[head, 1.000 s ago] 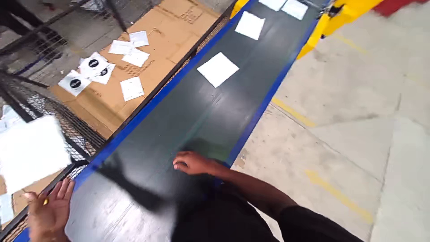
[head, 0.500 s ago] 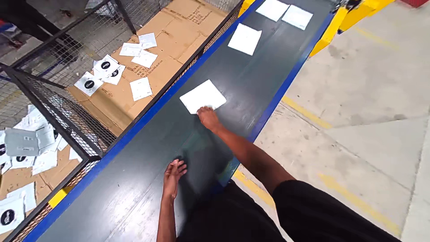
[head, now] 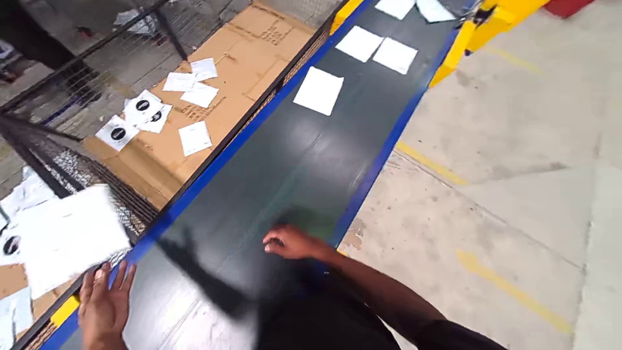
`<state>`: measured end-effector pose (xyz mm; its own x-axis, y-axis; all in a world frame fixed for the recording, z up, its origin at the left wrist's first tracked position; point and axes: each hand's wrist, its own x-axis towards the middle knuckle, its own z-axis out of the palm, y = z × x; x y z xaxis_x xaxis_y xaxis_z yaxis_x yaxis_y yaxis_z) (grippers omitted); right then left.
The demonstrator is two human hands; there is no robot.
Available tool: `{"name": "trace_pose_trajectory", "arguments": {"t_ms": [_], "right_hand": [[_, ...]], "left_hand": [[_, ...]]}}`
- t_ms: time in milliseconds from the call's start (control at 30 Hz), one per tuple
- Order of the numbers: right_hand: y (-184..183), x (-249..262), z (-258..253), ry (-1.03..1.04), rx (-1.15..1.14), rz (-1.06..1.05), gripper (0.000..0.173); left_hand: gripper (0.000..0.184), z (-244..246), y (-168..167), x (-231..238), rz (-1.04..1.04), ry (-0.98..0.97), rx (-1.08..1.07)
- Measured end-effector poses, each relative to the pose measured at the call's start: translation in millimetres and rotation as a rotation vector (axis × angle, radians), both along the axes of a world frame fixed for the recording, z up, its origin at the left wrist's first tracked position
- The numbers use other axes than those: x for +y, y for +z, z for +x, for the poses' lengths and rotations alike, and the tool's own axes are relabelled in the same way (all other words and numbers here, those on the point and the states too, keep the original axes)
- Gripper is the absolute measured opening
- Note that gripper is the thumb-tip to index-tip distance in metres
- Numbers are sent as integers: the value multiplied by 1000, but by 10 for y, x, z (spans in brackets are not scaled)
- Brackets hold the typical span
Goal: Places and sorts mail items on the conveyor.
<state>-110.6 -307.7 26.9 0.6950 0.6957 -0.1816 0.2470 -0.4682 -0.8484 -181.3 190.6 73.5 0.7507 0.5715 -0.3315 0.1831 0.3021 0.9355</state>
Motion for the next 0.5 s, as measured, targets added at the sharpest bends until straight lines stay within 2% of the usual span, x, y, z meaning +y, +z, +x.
{"name": "trace_pose_trajectory", "arguments": {"t_ms": [33, 100, 167, 233, 300, 333, 400, 467, 500], "right_hand": [[-58, -115, 281, -88, -79, -70, 31], [-174, -380, 965, -298, -213, -157, 35], [-301, -703, 1709, -517, -304, -217, 42], [-389, -1018, 2355, -731, -339, -316, 51], [-482, -1236, 2757, -877, -352, -438, 59], [-530, -1289, 2862, -890, -338, -516, 61], [-652, -1269, 2885, -830, -354, -653, 47], [-660, -1064, 2691, -716, -443, -697, 34], [-610, -938, 2519, -635, -459, -682, 34]], "left_hand": [[69, 5, -12, 76, 20, 4, 49], [59, 2, -83, -74, 64, -3, 151], [44, -50, -183, -516, 27, -91, 195], [38, -120, -294, -1102, -52, -184, 226], [37, -215, -404, -1669, -120, -272, 258], [37, -262, -451, -1910, -150, -313, 271], [38, -331, -531, -2300, -221, -355, 280], [37, -354, -591, -2564, -298, -367, 273], [38, -330, -612, -2670, -339, -375, 264]]}}
